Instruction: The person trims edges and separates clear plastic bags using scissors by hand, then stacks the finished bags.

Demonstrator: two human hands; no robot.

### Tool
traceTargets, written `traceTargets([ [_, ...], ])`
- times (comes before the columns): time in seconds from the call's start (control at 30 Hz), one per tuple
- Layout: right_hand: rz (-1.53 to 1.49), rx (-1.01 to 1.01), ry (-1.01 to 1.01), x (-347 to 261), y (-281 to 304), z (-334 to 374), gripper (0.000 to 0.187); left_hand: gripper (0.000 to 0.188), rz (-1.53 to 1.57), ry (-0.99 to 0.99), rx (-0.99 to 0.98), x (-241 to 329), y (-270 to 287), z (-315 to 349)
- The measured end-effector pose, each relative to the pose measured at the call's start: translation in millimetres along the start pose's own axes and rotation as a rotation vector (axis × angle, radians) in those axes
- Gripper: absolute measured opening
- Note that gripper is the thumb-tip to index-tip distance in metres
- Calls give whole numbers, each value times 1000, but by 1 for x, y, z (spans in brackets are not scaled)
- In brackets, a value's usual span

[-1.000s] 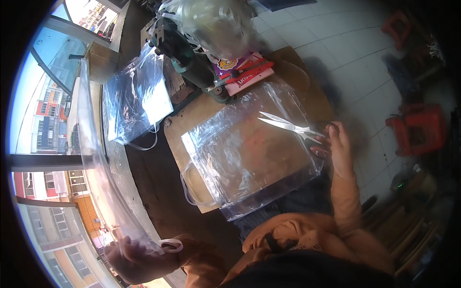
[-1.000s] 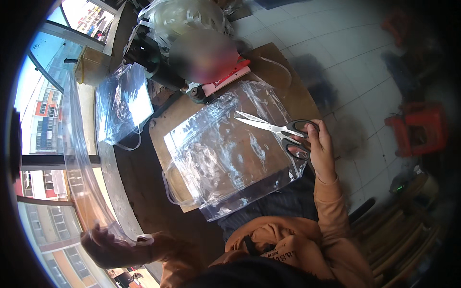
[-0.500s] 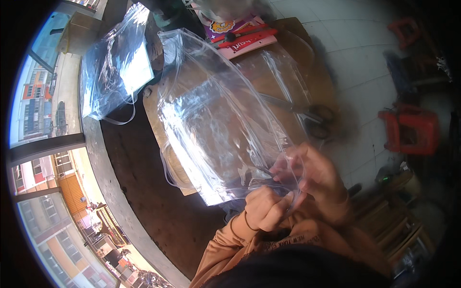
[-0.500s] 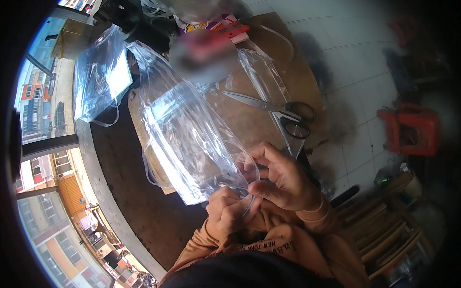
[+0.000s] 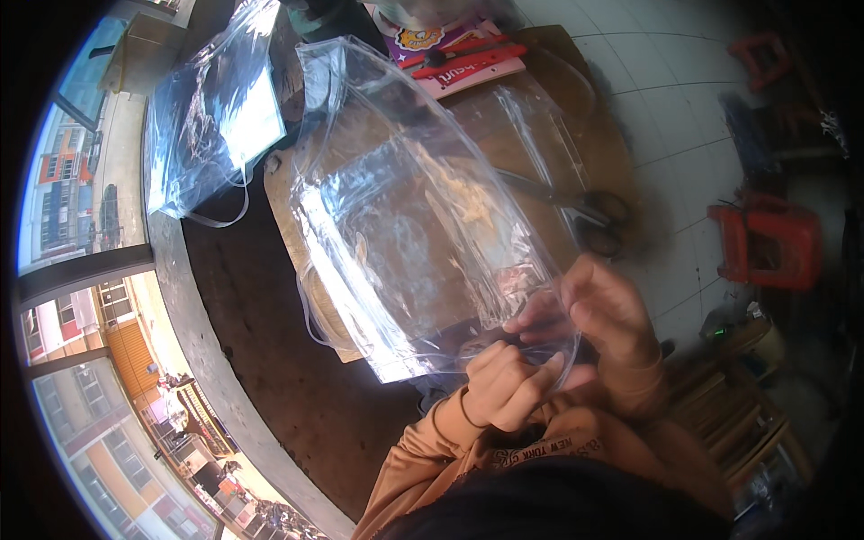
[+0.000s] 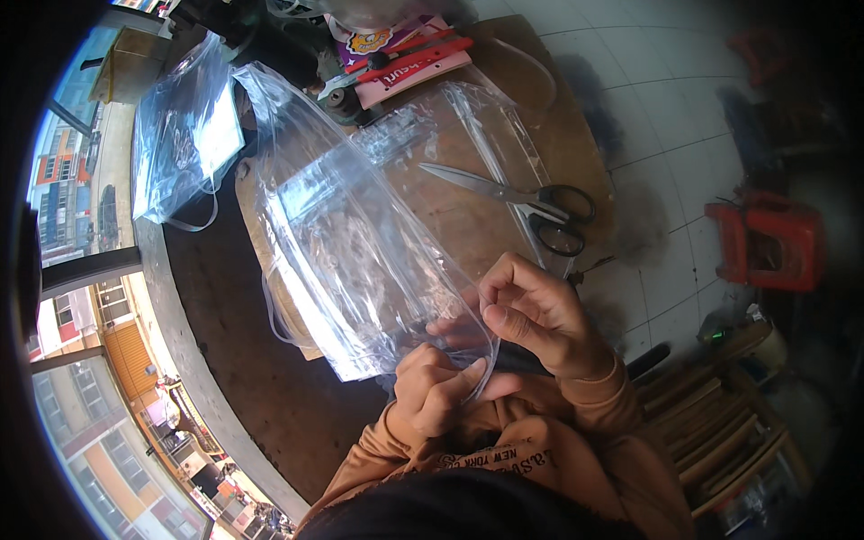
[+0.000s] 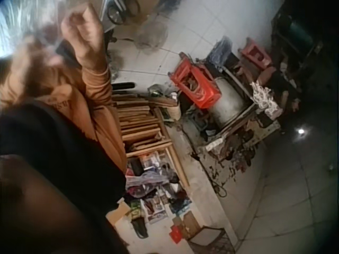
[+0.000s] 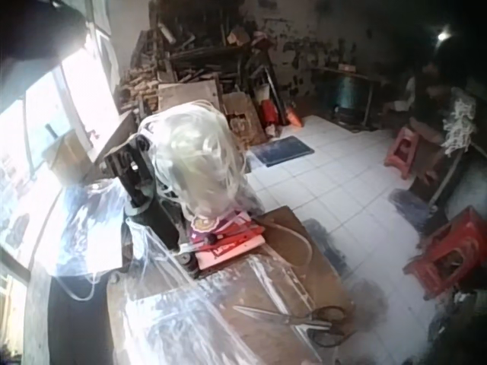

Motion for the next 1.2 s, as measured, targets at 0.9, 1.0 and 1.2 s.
traceTargets([
  [0.9, 165, 194, 169, -2, 2, -10, 7, 25, 259, -147, 62, -17, -6, 35],
  [1.0, 170, 213, 186, 0, 4, -10, 7, 24, 234, -128, 37, -16, -7, 39],
  [1.2, 192, 221, 211, -1, 3, -11, 7, 24, 211, -105, -20, -14, -8, 45],
])
Point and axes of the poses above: each hand's wrist, its own z-axis away from the middle knuckle, its own y-axis out of the back of the hand, x = y × z, the point moved 1 cm from there along -z, towards the middle knuckle, and after that the axes turned 7 degrees about -x, right-handed, at the moved point
